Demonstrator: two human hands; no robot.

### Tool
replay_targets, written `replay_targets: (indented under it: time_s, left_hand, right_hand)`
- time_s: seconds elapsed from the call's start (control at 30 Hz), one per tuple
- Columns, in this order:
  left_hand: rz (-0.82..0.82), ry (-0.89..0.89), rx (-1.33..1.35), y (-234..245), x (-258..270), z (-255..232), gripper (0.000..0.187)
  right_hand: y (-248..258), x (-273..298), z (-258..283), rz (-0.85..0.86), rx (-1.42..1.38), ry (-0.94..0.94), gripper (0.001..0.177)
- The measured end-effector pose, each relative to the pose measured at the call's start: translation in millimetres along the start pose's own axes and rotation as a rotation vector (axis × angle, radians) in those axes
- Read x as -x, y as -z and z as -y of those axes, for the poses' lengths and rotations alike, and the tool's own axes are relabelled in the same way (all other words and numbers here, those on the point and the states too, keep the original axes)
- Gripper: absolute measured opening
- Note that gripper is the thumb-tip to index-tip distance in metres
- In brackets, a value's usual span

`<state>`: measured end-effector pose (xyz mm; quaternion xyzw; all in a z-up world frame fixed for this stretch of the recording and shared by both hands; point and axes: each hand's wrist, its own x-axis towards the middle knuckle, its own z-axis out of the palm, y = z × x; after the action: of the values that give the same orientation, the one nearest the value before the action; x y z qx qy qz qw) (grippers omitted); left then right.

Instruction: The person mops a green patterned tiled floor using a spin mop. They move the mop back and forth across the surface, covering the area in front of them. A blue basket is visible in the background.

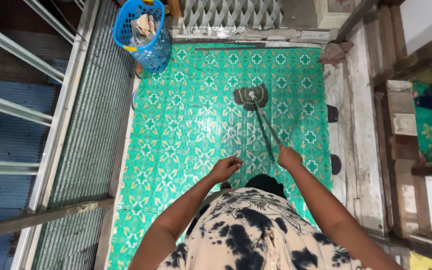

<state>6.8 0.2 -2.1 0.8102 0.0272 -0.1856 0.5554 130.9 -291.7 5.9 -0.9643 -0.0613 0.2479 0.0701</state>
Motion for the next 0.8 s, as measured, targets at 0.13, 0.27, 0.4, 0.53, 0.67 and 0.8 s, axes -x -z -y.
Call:
replay_targets:
  time_s: [0.13, 0.27, 0.4, 0.53, 0.67, 0.8]
  left_hand:
    - [-0.021, -0.011, 0.026, 10, -34, 3, 0.03]
    - [-0.041, -0.021, 0.027, 25, -87, 0, 0.03]
    - [-0.112, 0.012, 0.032, 51, -150, -19, 0.028]
    - [-0.139, -0.033, 0.007, 79, -205, -57, 0.029]
    - [-0.153, 0.035, -0.001, 94, -237, -81, 0.03]
    - [-0.169, 0.033, 0.017, 101, -242, -83, 0.031]
  right_hand:
    - [22, -53, 0, 0.038, 0.031, -0.008, 0.057]
    - [47, -121, 0, 0.074, 0.041, -0.042, 0.052]
    - [87, -192, 6, 0.056, 0.047, 0.007, 0.053]
    - [133, -251, 12, 0.065, 0.031, 0.048, 0.064]
    - [161, -298, 9, 0.063, 0.057, 0.034, 0.057]
    - [168, -300, 1, 0.079, 0.034, 0.051, 0.059]
